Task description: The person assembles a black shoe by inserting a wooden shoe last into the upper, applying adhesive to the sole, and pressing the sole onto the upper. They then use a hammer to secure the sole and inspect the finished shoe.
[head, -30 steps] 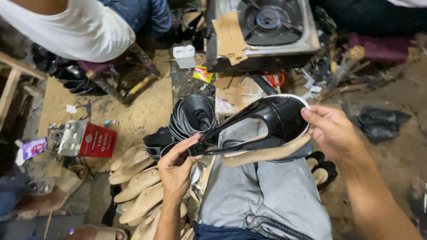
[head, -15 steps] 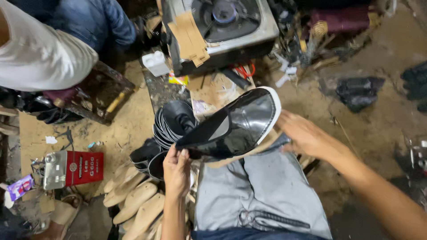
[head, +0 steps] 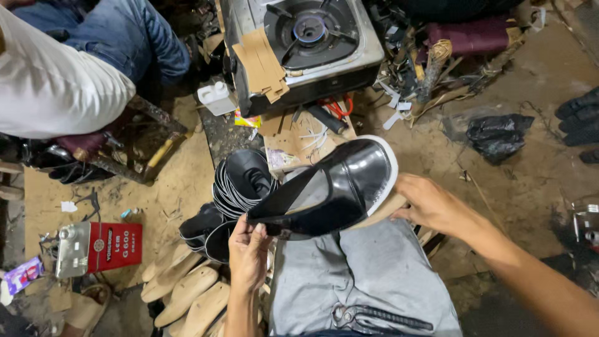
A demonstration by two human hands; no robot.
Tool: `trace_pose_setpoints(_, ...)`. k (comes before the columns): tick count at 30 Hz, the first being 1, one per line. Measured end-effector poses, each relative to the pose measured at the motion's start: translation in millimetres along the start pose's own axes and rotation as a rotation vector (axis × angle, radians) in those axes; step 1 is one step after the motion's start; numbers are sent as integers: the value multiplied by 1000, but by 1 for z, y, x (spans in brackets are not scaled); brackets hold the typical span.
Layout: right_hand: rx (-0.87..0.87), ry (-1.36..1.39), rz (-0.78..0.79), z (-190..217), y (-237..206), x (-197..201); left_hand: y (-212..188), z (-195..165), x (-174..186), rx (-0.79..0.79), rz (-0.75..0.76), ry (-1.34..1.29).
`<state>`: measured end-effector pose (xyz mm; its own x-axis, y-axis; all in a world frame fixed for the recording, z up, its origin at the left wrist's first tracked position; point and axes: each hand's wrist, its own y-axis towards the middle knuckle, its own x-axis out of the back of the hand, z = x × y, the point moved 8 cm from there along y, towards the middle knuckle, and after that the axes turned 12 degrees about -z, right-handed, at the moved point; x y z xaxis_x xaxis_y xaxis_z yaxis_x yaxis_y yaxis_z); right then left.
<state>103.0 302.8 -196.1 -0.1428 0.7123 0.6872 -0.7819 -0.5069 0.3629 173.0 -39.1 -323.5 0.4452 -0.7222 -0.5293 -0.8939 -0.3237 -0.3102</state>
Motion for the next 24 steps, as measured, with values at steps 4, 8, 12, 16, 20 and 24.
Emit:
trace_pose_setpoints(4,-11,22,41,-4,-4,-4,-5,6,6,35,-22,60)
trace_pose_setpoints(8,27,92,26,-1,-5,-1,-3,9,9,17,-64,50)
trace_pose_setpoints(12,28,97,50,-1,-5,0,-3,12,10,14,-83,103)
trace_pose_setpoints(16,-20,11,94,-9,-5,-6,-4,5,2,-38,-19,74)
trace_pose_setpoints(20,-94,13,81,-15,-11,-10,-3,-11,6,-135,-85,121)
trace_pose_setpoints(24,-109,-2,104,-17,-14,-12,-5,-30,10,-212,-51,100)
